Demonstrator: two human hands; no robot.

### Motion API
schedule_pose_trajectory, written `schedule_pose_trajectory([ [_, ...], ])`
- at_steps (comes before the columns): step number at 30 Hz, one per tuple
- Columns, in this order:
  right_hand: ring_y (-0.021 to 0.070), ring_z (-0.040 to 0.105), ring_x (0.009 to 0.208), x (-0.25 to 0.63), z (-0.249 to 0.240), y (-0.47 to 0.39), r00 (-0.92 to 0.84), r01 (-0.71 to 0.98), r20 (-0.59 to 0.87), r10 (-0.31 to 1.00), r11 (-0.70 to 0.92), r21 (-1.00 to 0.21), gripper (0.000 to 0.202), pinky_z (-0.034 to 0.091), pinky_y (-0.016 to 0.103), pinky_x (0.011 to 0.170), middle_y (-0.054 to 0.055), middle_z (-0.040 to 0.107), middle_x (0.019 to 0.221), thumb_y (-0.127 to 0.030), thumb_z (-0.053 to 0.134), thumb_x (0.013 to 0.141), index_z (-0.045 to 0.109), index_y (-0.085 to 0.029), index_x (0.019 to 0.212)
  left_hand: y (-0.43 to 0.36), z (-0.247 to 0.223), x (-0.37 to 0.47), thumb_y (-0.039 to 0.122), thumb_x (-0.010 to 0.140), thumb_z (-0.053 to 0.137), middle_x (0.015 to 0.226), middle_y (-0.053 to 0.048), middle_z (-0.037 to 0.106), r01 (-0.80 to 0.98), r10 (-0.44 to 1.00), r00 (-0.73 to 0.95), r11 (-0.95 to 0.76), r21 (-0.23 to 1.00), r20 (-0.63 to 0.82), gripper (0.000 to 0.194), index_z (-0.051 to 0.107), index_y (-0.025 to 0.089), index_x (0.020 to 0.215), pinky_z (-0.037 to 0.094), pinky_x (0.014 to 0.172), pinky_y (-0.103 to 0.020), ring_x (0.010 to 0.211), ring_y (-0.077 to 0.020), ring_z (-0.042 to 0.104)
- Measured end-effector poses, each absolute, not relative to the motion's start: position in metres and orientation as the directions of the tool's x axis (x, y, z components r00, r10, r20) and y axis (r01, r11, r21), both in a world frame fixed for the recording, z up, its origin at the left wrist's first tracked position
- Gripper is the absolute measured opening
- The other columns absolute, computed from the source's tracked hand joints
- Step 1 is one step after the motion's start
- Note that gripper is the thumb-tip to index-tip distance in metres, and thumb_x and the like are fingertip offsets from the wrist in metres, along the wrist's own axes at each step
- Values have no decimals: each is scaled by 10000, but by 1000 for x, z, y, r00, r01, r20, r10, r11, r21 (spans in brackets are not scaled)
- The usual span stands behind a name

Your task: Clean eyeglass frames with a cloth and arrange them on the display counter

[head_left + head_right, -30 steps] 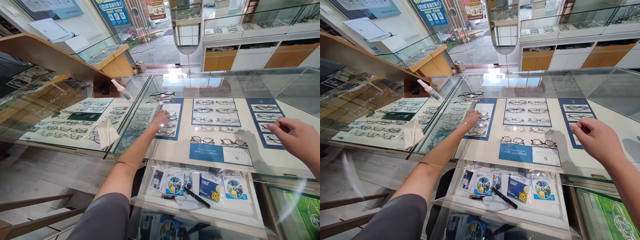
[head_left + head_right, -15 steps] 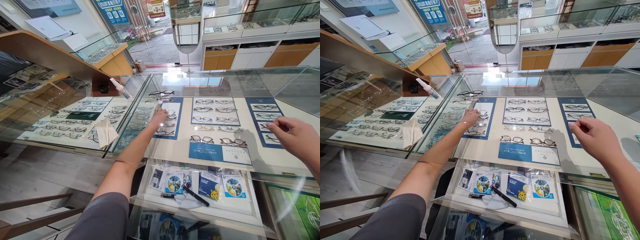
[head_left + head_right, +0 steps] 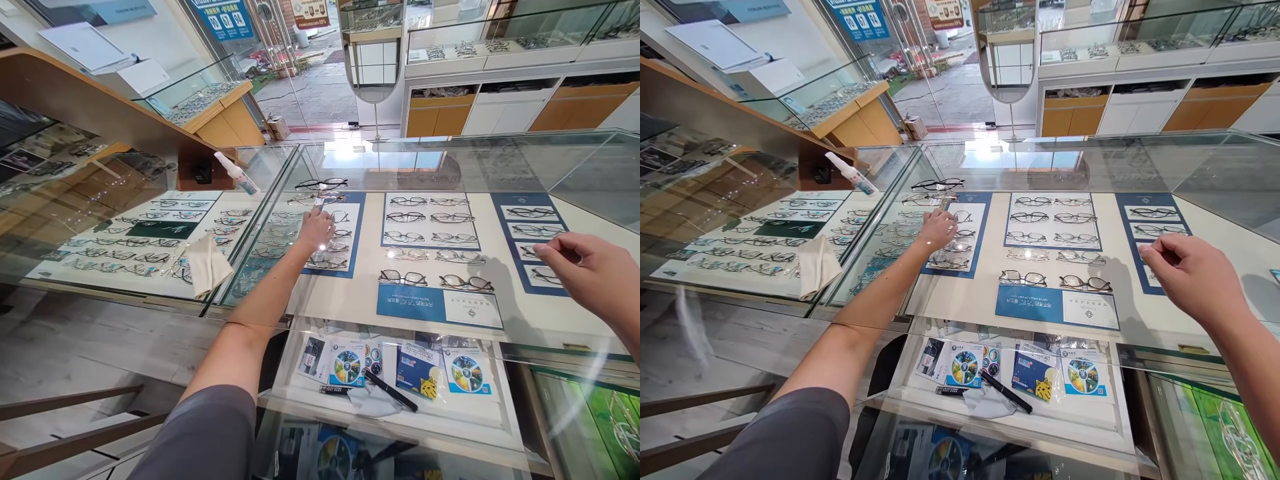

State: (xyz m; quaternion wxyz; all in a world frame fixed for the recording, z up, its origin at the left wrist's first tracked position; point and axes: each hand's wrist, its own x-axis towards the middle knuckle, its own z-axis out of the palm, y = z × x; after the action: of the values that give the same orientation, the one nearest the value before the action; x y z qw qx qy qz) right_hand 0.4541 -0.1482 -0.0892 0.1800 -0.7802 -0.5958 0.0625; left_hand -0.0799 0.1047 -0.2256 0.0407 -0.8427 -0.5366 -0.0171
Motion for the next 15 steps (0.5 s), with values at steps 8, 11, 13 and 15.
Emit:
schedule_pose_trajectory([
  [8, 269, 497, 661, 452, -87, -150, 249, 914, 133, 959, -187, -359, 484, 327, 402, 629, 53, 566, 656, -647, 508, 969, 435, -271, 673, 130, -229, -67, 90, 952, 446, 1141, -157, 756, 953, 944, 292, -301, 40, 155, 351, 680, 223, 1179, 338, 1086, -525, 1188, -368, 618],
  [11, 282, 496, 663, 449, -85, -151, 223, 916, 138, 965, -159, -368, 495, 332, 416, 636, 72, 567, 663, -647, 485, 996, 417, -277, 674, 138, -236, -64, 59, 930, 459, 1054, -174, 752, 958, 949, 275, -284, 42, 155, 371, 689, 204, 1181, 350, 1097, -532, 1164, -373, 640],
  [13, 286, 503, 673, 449, -84, -151, 229, 913, 135, 964, -164, -373, 485, 344, 422, 640, 77, 585, 685, -643, 489, 997, 430, -278, 683, 141, -240, -63, 41, 911, 469, 1025, -181, 740, 958, 950, 276, -284, 35, 147, 397, 696, 199, 1195, 365, 1102, -528, 1153, -370, 645],
  [15, 283, 512, 682, 451, -85, -150, 243, 910, 134, 961, -178, -375, 475, 359, 423, 644, 72, 608, 714, -646, 510, 988, 455, -275, 696, 143, -243, -63, 31, 898, 469, 1019, -178, 729, 957, 950, 283, -288, 23, 134, 429, 704, 213, 1207, 385, 1104, -516, 1152, -359, 639],
])
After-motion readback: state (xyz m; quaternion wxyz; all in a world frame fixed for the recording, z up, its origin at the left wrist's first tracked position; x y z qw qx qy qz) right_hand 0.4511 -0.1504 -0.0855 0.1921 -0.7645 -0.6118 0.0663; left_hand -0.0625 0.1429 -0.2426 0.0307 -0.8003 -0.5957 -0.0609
